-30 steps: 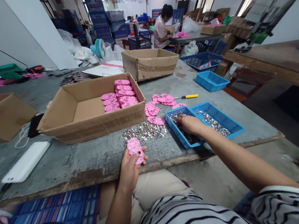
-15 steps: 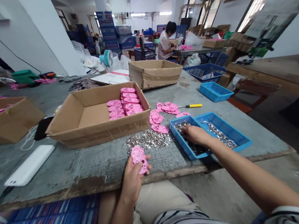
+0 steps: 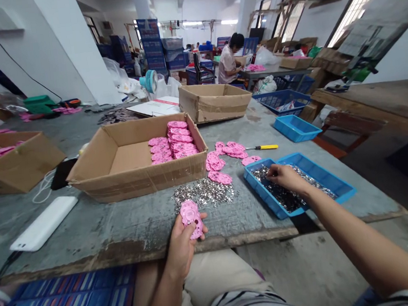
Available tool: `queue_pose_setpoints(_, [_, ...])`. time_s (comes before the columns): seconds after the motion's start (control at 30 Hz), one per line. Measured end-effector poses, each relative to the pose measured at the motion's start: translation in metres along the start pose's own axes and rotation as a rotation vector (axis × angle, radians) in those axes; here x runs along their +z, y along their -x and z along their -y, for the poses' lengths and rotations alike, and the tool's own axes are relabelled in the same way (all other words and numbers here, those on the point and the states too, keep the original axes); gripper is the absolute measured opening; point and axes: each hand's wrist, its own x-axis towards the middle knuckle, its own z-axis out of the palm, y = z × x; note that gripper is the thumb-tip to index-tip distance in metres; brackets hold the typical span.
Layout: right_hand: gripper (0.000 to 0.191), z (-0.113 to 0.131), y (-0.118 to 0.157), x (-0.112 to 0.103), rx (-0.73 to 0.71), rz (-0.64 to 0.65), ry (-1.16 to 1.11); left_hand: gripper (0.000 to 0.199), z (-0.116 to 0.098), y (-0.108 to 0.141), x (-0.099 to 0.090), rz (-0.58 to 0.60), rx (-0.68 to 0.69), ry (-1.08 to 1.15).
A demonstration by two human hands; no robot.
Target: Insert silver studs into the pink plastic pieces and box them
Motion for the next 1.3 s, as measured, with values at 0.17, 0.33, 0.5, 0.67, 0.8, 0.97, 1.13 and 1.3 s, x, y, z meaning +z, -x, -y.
queue_pose_setpoints(0.17, [0.009,-0.013,0.0,-0.003,0.011,-0.019,-0.106,0.042,0.001,0.0,0.0,0.001,0.002,-0.008])
queue_pose_setpoints(0.33, [0.01,-0.018,0.002,-0.006,0.059,-0.04,-0.155,0.042,-0.001,0.0,0.0,-0.007,-0.008,-0.008])
queue_pose_setpoints(0.5, [0.027,-0.013,0.005,-0.01,0.125,-0.094,-0.211,0.041,-0.001,0.0,0.0,0.002,-0.004,-0.015])
queue_pose_setpoints(0.67, [0.017,-0.001,0.007,-0.014,0.242,-0.079,-0.171,0.04,-0.001,0.0,0.0,0.002,-0.005,-0.014])
queue_pose_setpoints(0.8, [0.014,0.003,0.007,-0.015,0.275,-0.076,-0.155,0.041,0.001,-0.001,-0.001,0.008,-0.001,-0.014])
queue_pose_setpoints(0.97, [0.015,-0.001,0.007,-0.015,0.273,0.011,-0.18,0.039,0.0,0.0,-0.001,0.009,-0.007,-0.013])
queue_pose_setpoints(1.13, [0.013,-0.003,0.007,-0.017,0.22,0.026,-0.144,0.039,-0.002,0.001,0.001,0.006,0.002,-0.011])
queue_pose_setpoints(1.3, [0.014,-0.005,0.005,-0.015,0.179,-0.028,-0.121,0.039,-0.001,0.0,0.001,0.008,0.002,-0.015])
